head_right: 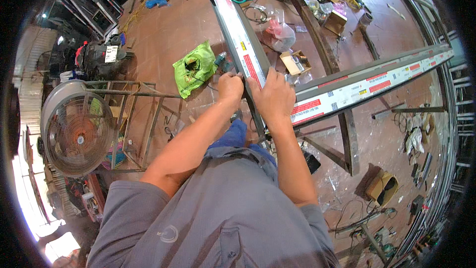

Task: The person assembles a rectangular window frame by inserting a black rubber seal into the grooves of aluminum profiles. They use scissors to trim the seal and a power drill to fasten the corners. The person works on a single frame throughout the clip.

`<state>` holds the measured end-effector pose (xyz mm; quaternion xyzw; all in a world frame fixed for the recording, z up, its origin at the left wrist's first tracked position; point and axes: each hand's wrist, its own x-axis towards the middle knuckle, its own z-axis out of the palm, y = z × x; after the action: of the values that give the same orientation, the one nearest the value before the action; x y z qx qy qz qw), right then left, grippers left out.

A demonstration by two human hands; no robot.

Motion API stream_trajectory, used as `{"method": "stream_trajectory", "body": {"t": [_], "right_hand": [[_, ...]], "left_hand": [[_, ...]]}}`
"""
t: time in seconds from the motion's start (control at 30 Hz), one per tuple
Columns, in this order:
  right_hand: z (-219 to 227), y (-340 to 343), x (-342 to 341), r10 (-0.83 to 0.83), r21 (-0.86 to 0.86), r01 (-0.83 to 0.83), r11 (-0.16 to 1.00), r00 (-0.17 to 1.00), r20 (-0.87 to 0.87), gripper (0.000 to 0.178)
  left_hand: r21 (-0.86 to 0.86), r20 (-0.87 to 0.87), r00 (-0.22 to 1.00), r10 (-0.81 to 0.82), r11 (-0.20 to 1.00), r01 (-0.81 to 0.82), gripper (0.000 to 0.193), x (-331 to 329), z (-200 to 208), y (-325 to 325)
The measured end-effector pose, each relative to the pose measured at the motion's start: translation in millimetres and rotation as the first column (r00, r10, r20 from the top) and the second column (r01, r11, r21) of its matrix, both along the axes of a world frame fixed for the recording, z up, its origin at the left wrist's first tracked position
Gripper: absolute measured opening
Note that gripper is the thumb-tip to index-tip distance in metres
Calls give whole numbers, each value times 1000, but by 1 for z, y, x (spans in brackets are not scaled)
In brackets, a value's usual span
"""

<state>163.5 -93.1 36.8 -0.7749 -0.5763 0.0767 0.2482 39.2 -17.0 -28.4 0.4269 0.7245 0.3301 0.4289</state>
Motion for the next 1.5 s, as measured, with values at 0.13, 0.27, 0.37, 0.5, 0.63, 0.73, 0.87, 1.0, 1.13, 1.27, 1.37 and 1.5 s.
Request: {"method": "stream_trajectory", "body": {"t": [0.13,0.27,0.37,0.5,0.63,0.73,0.87,1.0,1.13,1.27,1.37,1.5], "right_hand": [[-2,-1,3,0,-1,0,1000,1000,-1,66],[0,-2,-3,26,10,-25,1000,999,-20,67],[-3,-5,2,11,-15,-11,1000,1000,-7,68],[0,-4,5,16,-1,-16,1000,1000,25,67],[-5,-3,1,49,36,-49,998,999,20,68],[0,-3,1,52,15,-52,999,999,7,69],[-7,-1,7,35,30,-36,999,999,26,73],[1,-5,5,57,-23,-56,998,998,11,75],[1,-5,3,51,-19,-51,999,999,13,74],[-7,-9,4,42,12,-43,999,999,32,74],[-5,-3,6,44,32,-45,998,998,39,75],[-7,-6,4,52,29,-53,998,998,32,76]], "left_hand": [[-121,416,901,120,990,-76,17,-9,14,0],[-35,380,920,94,996,-87,16,-23,-9,17],[20,-50,998,-28,999,30,19,-4,4,24],[106,-240,971,12,994,14,23,7,2,21],[-103,419,900,118,991,-81,15,-23,-19,29],[-4,322,946,49,999,-50,13,-27,-28,39],[6,-132,990,-56,998,58,23,-7,-12,48],[42,-60,998,6,999,-3,25,-12,-30,45],[50,158,986,51,997,-59,28,-19,-35,50],[2,-246,969,9,1000,-9,31,1,1,51],[-4,-291,954,-68,998,70,32,1,17,44],[88,73,997,37,995,-43,36,-17,-11,34]]}}
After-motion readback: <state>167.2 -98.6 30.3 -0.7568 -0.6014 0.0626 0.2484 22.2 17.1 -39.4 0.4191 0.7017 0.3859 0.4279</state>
